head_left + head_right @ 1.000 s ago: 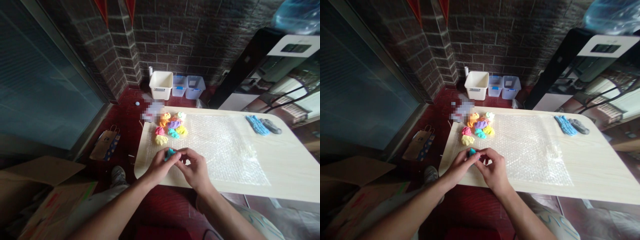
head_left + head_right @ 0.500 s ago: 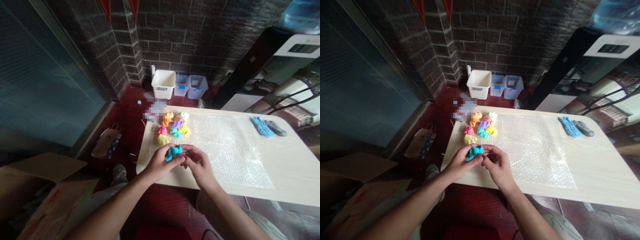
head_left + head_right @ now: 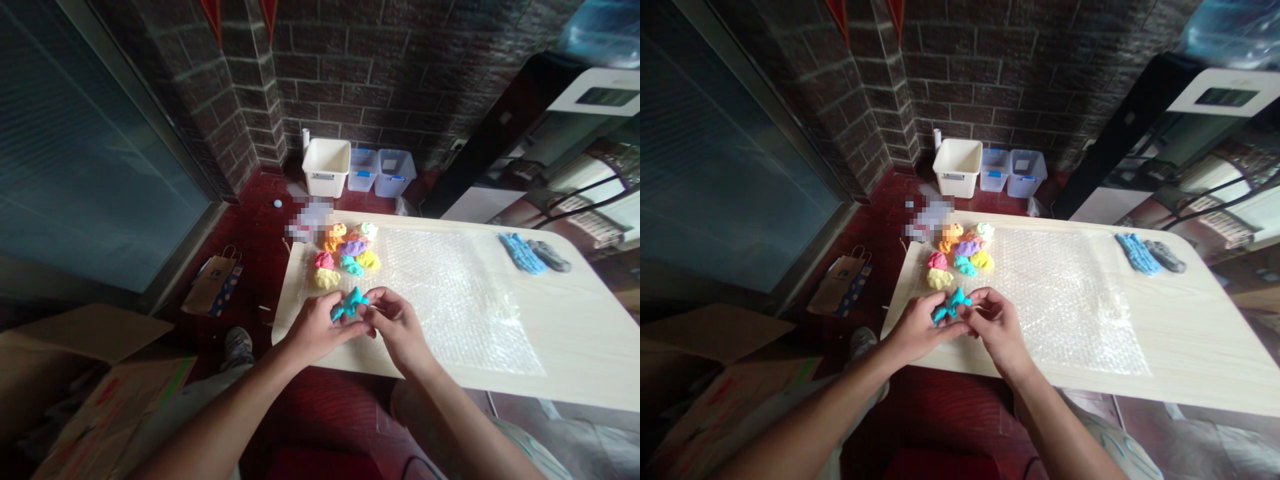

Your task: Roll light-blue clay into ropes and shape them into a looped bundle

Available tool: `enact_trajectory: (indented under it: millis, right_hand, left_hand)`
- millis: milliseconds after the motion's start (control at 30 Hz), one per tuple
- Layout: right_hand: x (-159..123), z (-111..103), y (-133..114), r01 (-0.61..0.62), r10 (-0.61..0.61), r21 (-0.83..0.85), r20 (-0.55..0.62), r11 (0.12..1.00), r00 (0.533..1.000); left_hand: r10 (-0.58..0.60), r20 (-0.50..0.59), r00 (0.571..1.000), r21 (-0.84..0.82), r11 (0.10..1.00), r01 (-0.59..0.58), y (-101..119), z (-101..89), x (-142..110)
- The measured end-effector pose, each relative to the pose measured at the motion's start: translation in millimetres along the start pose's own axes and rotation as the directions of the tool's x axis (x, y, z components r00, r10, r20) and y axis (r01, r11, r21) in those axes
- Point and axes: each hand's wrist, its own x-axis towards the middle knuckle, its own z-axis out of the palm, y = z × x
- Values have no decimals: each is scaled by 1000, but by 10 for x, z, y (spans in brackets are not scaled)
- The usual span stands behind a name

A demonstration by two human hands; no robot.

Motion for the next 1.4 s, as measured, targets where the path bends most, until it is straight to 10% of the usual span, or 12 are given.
enact_trajectory:
  millis: [767,1400]
  right_hand:
    - [22,-167,49,68,9,-376,201,924,980]
    - [6,-158,-71,222,-77,-458,314,861,946]
  left_hand:
    - [58,207,977,592,787,-172,-22,25,-86]
    - [21,236,971,96,994,-45,99,-52,-112]
